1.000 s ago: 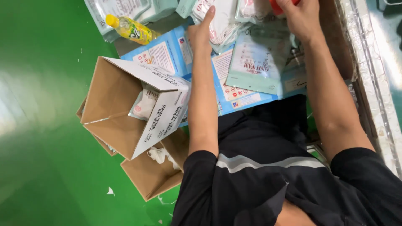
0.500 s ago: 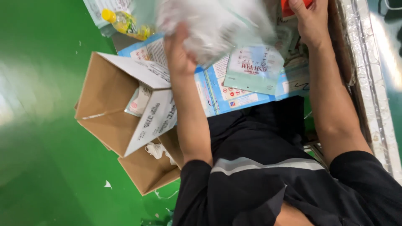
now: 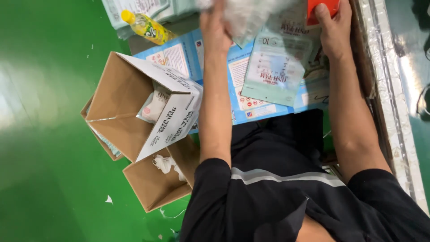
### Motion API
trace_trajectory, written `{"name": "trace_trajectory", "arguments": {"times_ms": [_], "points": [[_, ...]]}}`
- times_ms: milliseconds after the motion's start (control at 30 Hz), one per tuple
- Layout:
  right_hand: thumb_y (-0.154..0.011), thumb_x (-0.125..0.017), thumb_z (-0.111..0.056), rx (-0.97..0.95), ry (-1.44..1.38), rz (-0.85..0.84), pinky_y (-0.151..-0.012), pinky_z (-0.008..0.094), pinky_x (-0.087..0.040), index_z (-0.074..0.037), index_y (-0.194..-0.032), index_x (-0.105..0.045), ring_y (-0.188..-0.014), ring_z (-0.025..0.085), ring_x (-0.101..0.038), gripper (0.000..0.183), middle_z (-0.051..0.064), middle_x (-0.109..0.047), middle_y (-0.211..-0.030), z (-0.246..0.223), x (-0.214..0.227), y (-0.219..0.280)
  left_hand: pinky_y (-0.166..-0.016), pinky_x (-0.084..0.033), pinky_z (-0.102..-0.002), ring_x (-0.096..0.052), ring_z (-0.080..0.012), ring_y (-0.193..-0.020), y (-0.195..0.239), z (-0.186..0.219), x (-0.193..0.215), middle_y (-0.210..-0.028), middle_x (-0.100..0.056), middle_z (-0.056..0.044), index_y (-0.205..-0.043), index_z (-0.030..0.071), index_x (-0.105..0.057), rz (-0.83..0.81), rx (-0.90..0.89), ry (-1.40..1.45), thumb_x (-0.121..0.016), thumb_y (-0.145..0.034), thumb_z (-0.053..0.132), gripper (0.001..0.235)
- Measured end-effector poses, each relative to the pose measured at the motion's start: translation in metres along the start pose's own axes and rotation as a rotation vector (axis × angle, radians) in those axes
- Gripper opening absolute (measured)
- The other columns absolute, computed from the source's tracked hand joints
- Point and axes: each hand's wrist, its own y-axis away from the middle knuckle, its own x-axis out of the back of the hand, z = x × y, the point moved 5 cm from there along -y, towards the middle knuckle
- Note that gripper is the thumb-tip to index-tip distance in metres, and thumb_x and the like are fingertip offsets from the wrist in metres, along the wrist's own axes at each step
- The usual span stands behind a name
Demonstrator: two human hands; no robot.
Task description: Packing white face masks into individual plastic bags and then into cardboard boxes.
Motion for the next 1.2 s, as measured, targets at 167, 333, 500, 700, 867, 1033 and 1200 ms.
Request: {"name": "trace_trajectory", "arguments": {"times_ms": [167, 333, 500, 700, 867, 1033, 1200], "points": [[-0.112, -0.073, -0.046, 0.032, -0.083, -0.074, -0.107, 0.03, -0.05, -0.003, -0.143, -0.054, -0.117, 0.012, -0.061, 0.056, 0.001, -0.065, -0.129, -0.005, -0.007, -0.004, -0.098, -0.057, -0.041, -0.066, -0.025, -0.115, 0.027, 0.019, 0.011, -0.124, -0.069, -0.011, -0.132, -0.003, -0.058, 0.216, -0.053, 0.363, -0.083, -0.087, 0.023, 0.058], [-0.113, -0.073, -0.043, 0.024, -0.039, -0.065, -0.103, 0.029, -0.05, -0.003, -0.141, -0.055, -0.113, 0.011, -0.06, 0.052, 0.001, -0.066, -0.126, 0.004, -0.002, 0.005, -0.096, -0.055, -0.04, -0.066, -0.0262, -0.112, 0.018, -0.025, 0.021, -0.125, -0.069, -0.017, -0.13, -0.012, -0.062, 0.393, 0.011, 0.185, -0.086, -0.086, 0.014, 0.057], [-0.115, -0.074, -0.038, 0.03, -0.059, -0.044, -0.107, 0.029, -0.049, -0.002, -0.147, -0.052, -0.118, 0.011, -0.06, 0.053, 0.002, -0.064, -0.134, -0.013, -0.009, -0.003, -0.083, -0.058, -0.041, -0.07, -0.0286, -0.101, -0.014, -0.037, 0.025, -0.12, -0.07, -0.02, -0.127, -0.012, -0.062, 0.451, 0.018, 0.093, -0.085, -0.081, 0.009, 0.056], [-0.116, -0.074, -0.035, 0.009, 0.017, -0.036, -0.1, 0.03, -0.051, 0.0, -0.139, -0.057, -0.11, 0.012, -0.062, 0.045, 0.003, -0.068, -0.126, -0.016, -0.027, -0.013, -0.077, -0.061, -0.041, -0.072, -0.0289, -0.097, 0.006, -0.024, 0.03, -0.119, -0.07, -0.02, -0.126, -0.01, -0.062, 0.566, 0.113, 0.072, -0.086, -0.077, 0.008, 0.058], [-0.115, -0.078, -0.034, 0.03, 0.376, 0.003, -0.098, 0.033, -0.054, 0.0, -0.133, -0.059, -0.109, 0.019, -0.067, 0.043, 0.012, -0.071, -0.12, -0.005, -0.024, -0.012, -0.091, -0.056, -0.035, -0.068, -0.0234, -0.107, 0.078, 0.014, 0.017, -0.127, -0.069, -0.021, -0.133, -0.013, -0.063, 0.567, -0.076, -0.088, -0.083, -0.089, 0.009, 0.053], [-0.108, -0.075, -0.027, 0.076, 0.657, -0.113, -0.106, 0.046, -0.045, -0.001, -0.141, -0.055, -0.117, 0.032, -0.067, 0.046, 0.021, -0.072, -0.124, -0.026, -0.045, -0.002, -0.097, -0.057, -0.034, -0.067, -0.0209, -0.112, 0.173, 0.081, -0.028, -0.13, -0.068, -0.017, -0.135, -0.01, -0.061, 0.46, -0.199, -0.22, -0.076, -0.094, 0.006, 0.047], [-0.101, -0.074, -0.024, 0.17, 0.801, -0.208, -0.115, 0.058, -0.024, 0.001, -0.15, -0.048, -0.126, 0.038, -0.062, 0.06, 0.024, -0.07, -0.131, 0.023, -0.071, 0.02, -0.101, -0.054, -0.038, -0.067, -0.0233, -0.116, 0.286, 0.127, -0.002, -0.13, -0.067, -0.01, -0.134, 0.004, -0.062, 0.297, -0.461, -1.054, -0.069, -0.098, 0.006, 0.037]]}}
